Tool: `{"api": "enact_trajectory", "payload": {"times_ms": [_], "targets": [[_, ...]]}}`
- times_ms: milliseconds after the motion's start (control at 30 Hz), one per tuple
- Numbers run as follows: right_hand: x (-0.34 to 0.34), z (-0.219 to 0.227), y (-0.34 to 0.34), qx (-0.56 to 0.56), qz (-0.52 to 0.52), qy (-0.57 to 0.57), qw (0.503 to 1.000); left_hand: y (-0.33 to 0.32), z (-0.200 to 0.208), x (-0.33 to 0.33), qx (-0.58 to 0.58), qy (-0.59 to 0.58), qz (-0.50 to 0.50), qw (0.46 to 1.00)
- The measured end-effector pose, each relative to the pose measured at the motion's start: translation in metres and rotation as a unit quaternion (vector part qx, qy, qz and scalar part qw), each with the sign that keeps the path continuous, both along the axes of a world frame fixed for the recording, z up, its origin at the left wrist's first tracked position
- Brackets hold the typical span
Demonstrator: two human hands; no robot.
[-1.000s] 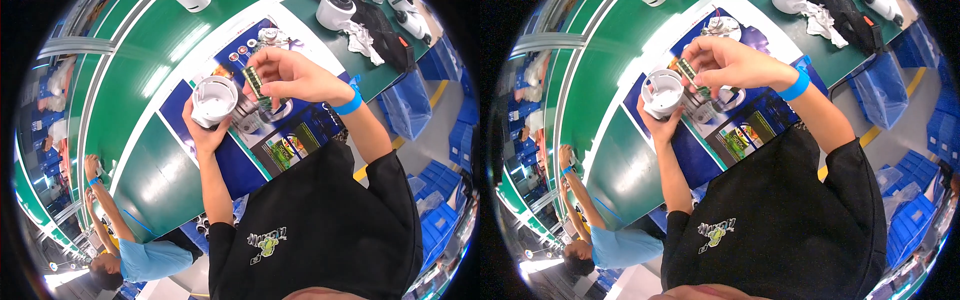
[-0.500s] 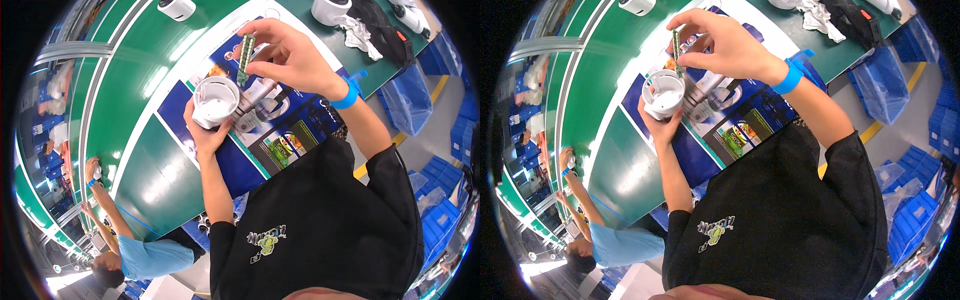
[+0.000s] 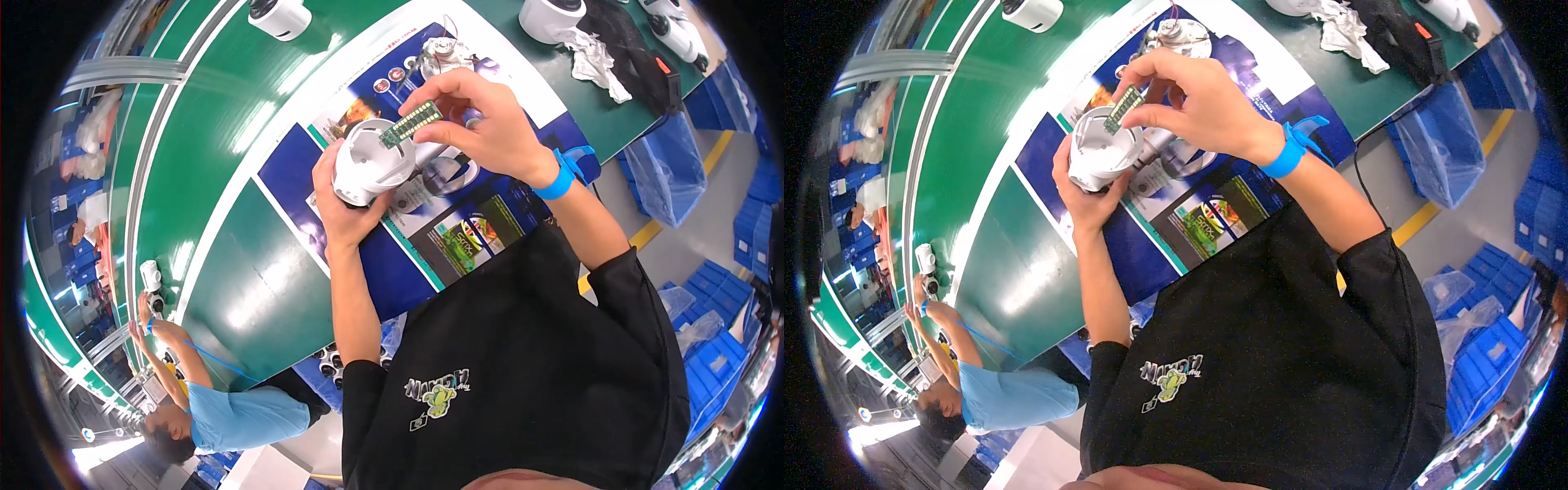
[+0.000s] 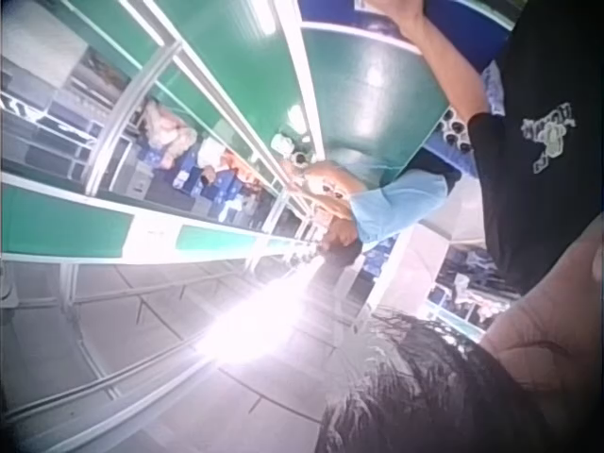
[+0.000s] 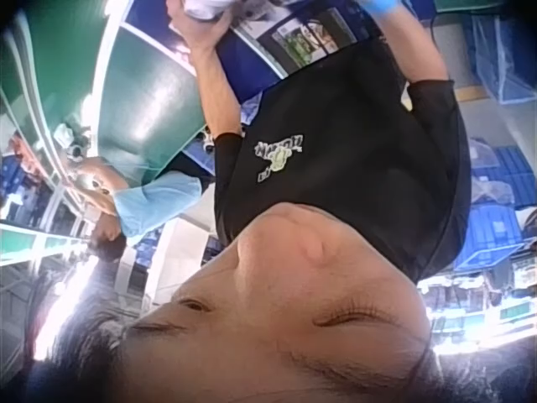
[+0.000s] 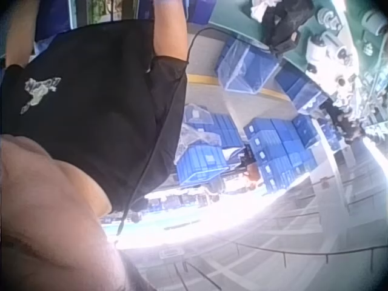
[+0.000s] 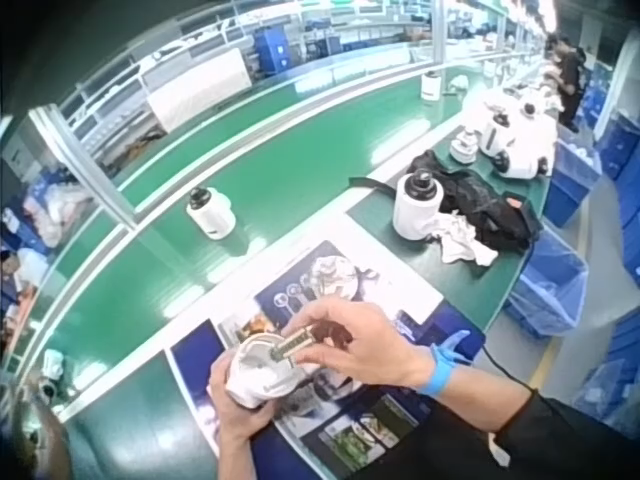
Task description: Assembling internal electronic components and wiring into security camera housings on a factory assembly line.
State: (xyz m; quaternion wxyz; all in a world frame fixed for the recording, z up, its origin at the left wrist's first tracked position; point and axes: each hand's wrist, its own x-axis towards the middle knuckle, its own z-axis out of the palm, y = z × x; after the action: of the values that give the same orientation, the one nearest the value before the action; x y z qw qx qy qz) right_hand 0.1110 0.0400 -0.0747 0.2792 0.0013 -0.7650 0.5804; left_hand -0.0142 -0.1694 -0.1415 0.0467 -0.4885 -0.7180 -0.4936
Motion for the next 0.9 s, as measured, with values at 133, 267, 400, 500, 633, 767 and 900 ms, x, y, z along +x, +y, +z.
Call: {"api": "enact_trajectory", "payload": {"times_ms": [133, 267, 400, 500, 633, 767, 900], "targets": [[0.006, 0.003, 0.003, 0.028, -0.002, 0.018, 0.999, -0.005, -0.004, -0.006, -0.010, 0.062, 0.005, 0.998], [0.019, 0.000, 0.001, 0.019, 0.001, -0.016, 1.000, -0.006, -0.006, -0.007, -0.001, 0.067, 0.005, 0.998], [0.031, -0.007, -0.001, -0.003, 0.038, -0.038, 0.999, -0.005, -0.001, -0.007, -0.008, 0.032, -0.019, 0.999], [0.033, -0.010, -0.002, 0.003, 0.090, 0.035, 0.995, -0.007, 0.003, -0.004, -0.024, 0.009, -0.036, 0.999], [0.044, -0.021, -0.002, 0.011, 0.103, 0.040, 0.994, -0.003, -0.001, 0.000, -0.014, -0.015, -0.077, 0.997], [0.050, -0.034, -0.003, -0.011, 0.111, 0.012, 0.994, -0.001, -0.004, 0.001, -0.014, -0.028, -0.084, 0.996], [0.053, -0.042, -0.007, -0.007, 0.086, 0.021, 0.996, 0.002, -0.008, 0.000, -0.011, -0.041, -0.083, 0.996]]}}
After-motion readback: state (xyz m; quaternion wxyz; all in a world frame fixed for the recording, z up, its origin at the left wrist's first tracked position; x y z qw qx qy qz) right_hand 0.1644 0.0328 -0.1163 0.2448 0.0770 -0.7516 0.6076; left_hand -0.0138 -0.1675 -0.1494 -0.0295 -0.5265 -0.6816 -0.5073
